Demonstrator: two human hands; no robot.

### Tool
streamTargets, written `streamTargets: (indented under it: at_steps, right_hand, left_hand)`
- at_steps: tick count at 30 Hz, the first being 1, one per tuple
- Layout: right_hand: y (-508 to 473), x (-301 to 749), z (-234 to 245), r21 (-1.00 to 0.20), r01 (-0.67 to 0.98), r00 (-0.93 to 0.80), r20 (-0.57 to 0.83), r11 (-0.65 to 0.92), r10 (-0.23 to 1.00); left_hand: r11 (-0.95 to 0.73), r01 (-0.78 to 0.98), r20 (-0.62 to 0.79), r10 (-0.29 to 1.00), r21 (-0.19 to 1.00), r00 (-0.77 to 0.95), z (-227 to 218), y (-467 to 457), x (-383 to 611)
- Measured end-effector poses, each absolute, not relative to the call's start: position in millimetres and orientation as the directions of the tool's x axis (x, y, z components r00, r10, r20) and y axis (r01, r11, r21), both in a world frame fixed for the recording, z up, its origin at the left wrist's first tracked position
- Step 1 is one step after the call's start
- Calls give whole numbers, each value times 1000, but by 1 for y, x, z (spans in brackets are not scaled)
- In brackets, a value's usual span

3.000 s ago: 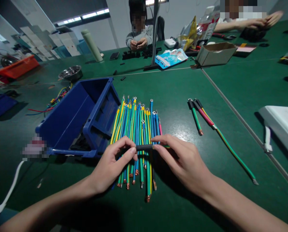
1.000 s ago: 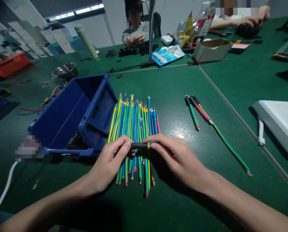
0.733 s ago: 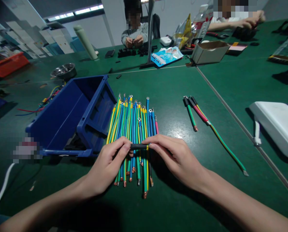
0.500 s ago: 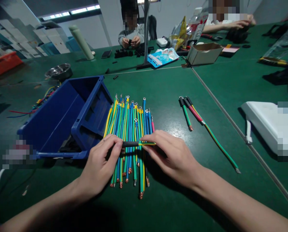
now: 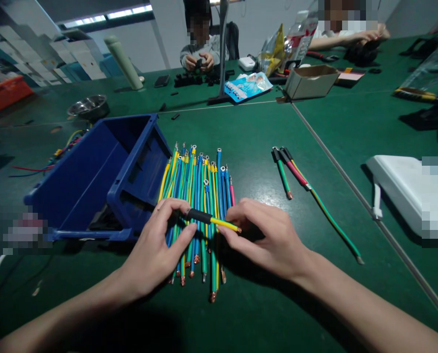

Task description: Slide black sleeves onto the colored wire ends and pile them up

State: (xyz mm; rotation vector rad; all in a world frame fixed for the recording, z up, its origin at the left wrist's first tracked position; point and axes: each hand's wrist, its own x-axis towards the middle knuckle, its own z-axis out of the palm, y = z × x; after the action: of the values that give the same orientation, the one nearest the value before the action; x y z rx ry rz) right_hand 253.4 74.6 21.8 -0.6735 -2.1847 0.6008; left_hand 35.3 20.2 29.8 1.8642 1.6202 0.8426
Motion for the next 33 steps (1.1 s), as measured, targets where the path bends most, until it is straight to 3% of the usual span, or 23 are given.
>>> streamTargets:
  at_steps: [4, 9, 13, 19, 26, 30, 33]
  right_hand:
    - [79, 255, 22, -631, 216, -473, 599, 745, 645]
    - [83, 260, 16, -600, 269, -307, 688, 754, 657]
    - [83, 260, 15, -662, 410, -230, 590, 627, 774]
    - [85, 256, 15, -759, 406, -104, 515, 509, 851]
    - [84, 256, 16, -700, 479, -205, 498, 530, 843]
    - [85, 256, 15, -665, 540, -350, 380, 516, 856]
    - [87, 256, 12, -547, 632, -444, 326, 549, 835]
  left_hand:
    - [-243, 717, 134, 969, 654, 206, 30, 19, 35]
    - [-352, 793, 4, 915, 497, 404, 29, 19, 36]
    - [-382, 813, -67, 889, 441, 453, 27, 19, 36]
    - [-384, 818, -60, 891, 427, 450, 27, 20, 34]
    - [-403, 819, -62, 883, 409, 466, 27, 19, 35]
    - [-403, 820, -61, 883, 406, 465, 27, 19, 36]
    - [-397, 820, -71, 883, 412, 463, 27, 19, 36]
